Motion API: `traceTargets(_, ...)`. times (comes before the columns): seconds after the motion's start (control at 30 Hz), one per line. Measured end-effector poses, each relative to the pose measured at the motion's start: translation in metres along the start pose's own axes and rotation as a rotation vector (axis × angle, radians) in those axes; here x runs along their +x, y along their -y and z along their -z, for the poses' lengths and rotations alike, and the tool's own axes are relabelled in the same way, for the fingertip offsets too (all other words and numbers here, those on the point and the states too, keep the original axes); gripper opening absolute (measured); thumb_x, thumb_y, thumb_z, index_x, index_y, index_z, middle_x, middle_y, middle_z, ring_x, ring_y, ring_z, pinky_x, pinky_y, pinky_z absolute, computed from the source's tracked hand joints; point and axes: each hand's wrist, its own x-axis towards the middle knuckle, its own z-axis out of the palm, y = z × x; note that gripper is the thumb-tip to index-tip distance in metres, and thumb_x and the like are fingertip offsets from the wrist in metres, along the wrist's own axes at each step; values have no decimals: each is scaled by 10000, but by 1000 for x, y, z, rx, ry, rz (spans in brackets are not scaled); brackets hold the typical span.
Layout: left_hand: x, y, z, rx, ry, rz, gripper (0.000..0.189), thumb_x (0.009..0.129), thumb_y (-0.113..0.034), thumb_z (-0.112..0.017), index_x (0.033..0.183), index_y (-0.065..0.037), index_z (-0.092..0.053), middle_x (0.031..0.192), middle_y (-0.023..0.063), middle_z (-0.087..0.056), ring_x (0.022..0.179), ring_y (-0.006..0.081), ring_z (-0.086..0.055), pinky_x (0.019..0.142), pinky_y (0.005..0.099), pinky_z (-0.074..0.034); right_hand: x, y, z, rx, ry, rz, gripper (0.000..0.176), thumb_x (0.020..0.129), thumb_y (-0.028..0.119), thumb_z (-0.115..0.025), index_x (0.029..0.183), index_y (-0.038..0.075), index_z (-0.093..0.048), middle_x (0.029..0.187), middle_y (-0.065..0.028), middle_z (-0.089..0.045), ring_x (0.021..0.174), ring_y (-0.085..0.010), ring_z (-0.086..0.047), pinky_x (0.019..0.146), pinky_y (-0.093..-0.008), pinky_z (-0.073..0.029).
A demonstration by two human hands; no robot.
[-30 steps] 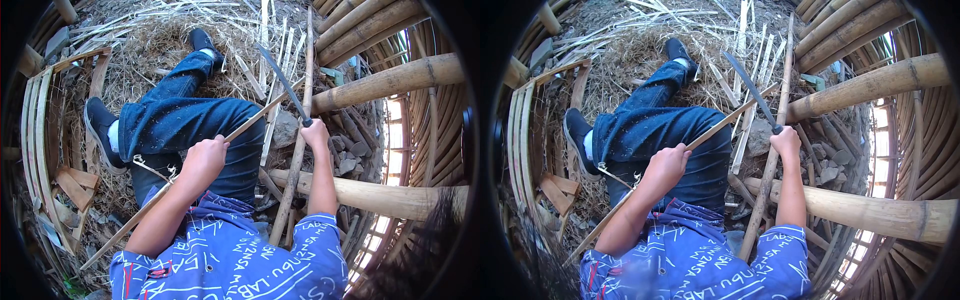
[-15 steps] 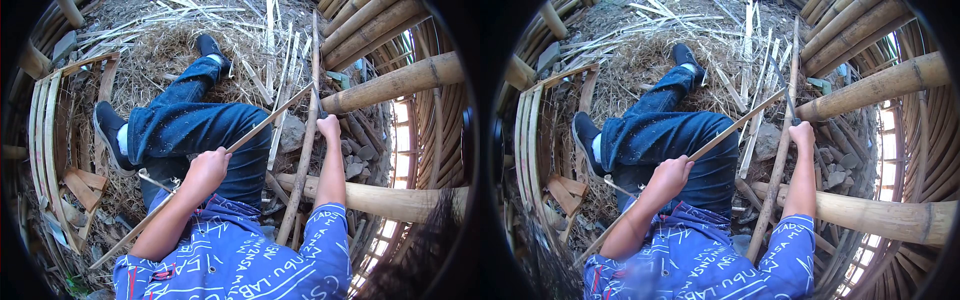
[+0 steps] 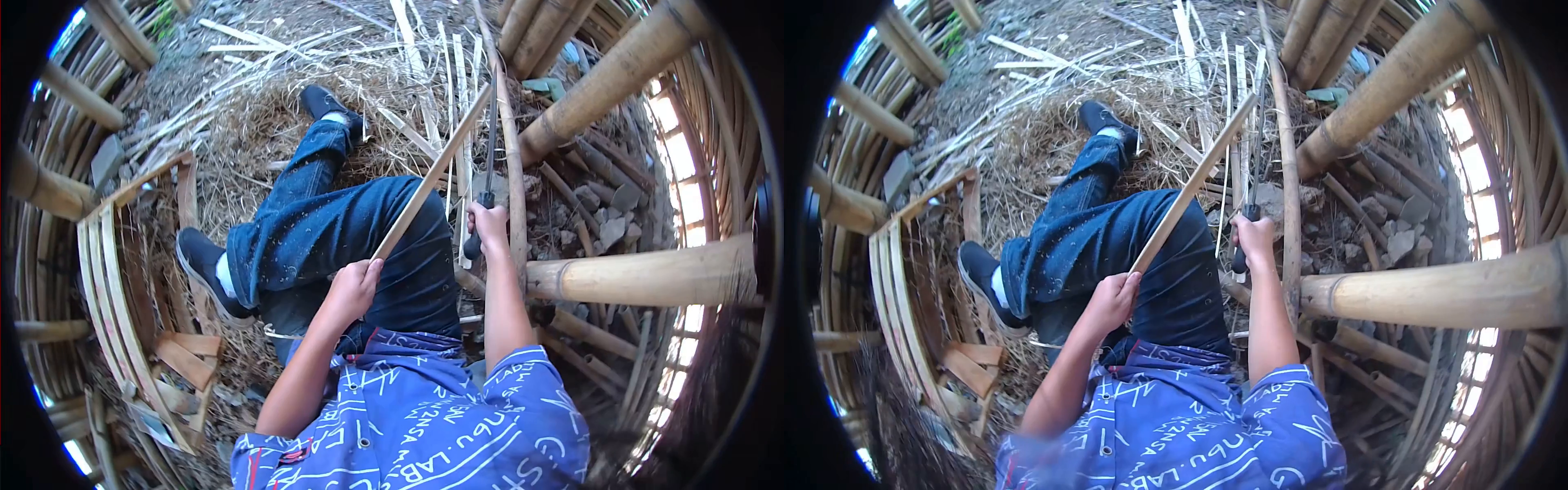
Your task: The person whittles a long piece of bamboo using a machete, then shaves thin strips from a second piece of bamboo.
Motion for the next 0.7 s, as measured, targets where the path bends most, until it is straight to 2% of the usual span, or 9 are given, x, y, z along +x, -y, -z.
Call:
traceTargets(0.03, -4, -14, 4, -182, 59, 103, 459, 1061, -338, -459, 730, -37, -562, 553, -25, -487, 465, 56, -472, 433, 260, -380, -5, -1, -4, 75, -10, 5, 157, 770, 71, -650, 639, 27, -576, 557, -33, -556, 433, -129, -511, 438, -295, -401)
traceTargets(0.2, 1, -6, 5, -245, 44, 98, 424, 1025, -330, -540, 742, -17, -574, 555, -11, -499, 486, 72, -484, 451, 268, -378, -34, 5, -11, 182, -50, 65, 172, 759, 73, -651, 608, 24, -585, 529, -46, -563, 420, -132, -520, 436, -294, -404)
traceTargets(0.3, 0, -6, 8, -252, 49, 81, 386, 1015, -310, -567, 756, -25, -569, 572, -15, -504, 492, 65, -483, 447, 257, -367, -42, 4, -6, 109, 2, 152, 178, 748, 90, -634, 592, 24, -579, 512, -41, -562, 429, -136, -553, 447, -299, -426)
traceTargets(0.4, -4, -4, 8, -294, 45, 64, 360, 1023, -305, -556, 781, -39, -567, 597, -26, -505, 503, 58, -490, 449, 241, -379, -47, 5, -6, 4, -45, 235, 191, 744, 115, -634, 587, 21, -576, 518, -43, -573, 419, -144, -549, 448, -318, -433)
traceTargets(0.43, -5, -2, 9, -314, 23, 56, 348, 1026, -301, -551, 793, -44, -569, 604, -27, -509, 509, 57, -495, 453, 237, -393, -48, 6, -7, -27, -58, 240, 199, 737, 135, -635, 594, 11, -573, 519, -61, -574, 439, -168, -549, 483, -348, -441)
traceTargets(0.57, -12, 2, 23, -333, -40, 47, 303, 1025, -276, -557, 816, -56, -569, 617, -28, -523, 518, 57, -510, 469, 227, -429, -51, 8, -15, -87, -55, 333, 184, 721, 141, -641, 628, -6, -581, 538, -87, -572, 524, -203, -573, 554, -376, -448)
traceTargets(0.6, -13, 4, 27, -319, -80, 31, 298, 1021, -269, -564, 811, -57, -565, 615, -26, -523, 518, 59, -513, 471, 227, -430, -55, 13, -20, -66, -55, 335, 184, 721, 141, -641, 628, -6, -581, 538, -87, -572, 524, -203, -573, 554, -376, -448)
traceTargets(0.67, -14, 11, 39, -274, -121, 50, 293, 1002, -267, -599, 804, -54, -559, 617, -14, -535, 519, 67, -521, 483, 236, -447, -63, 23, -25, -106, 2, 462, 163, 758, 100, -650, 631, 18, -589, 519, -34, -557, 457, -139, -541, 469, -314, -419)
traceTargets(0.7, -16, 16, 45, -211, -147, 38, 274, 1003, -274, -597, 833, -60, -567, 622, -17, -542, 531, 68, -538, 490, 233, -462, -72, 32, -28, -148, -29, 519, 161, 736, 112, -667, 646, 7, -585, 545, -52, -570, 509, -157, -552, 520, -348, -430)
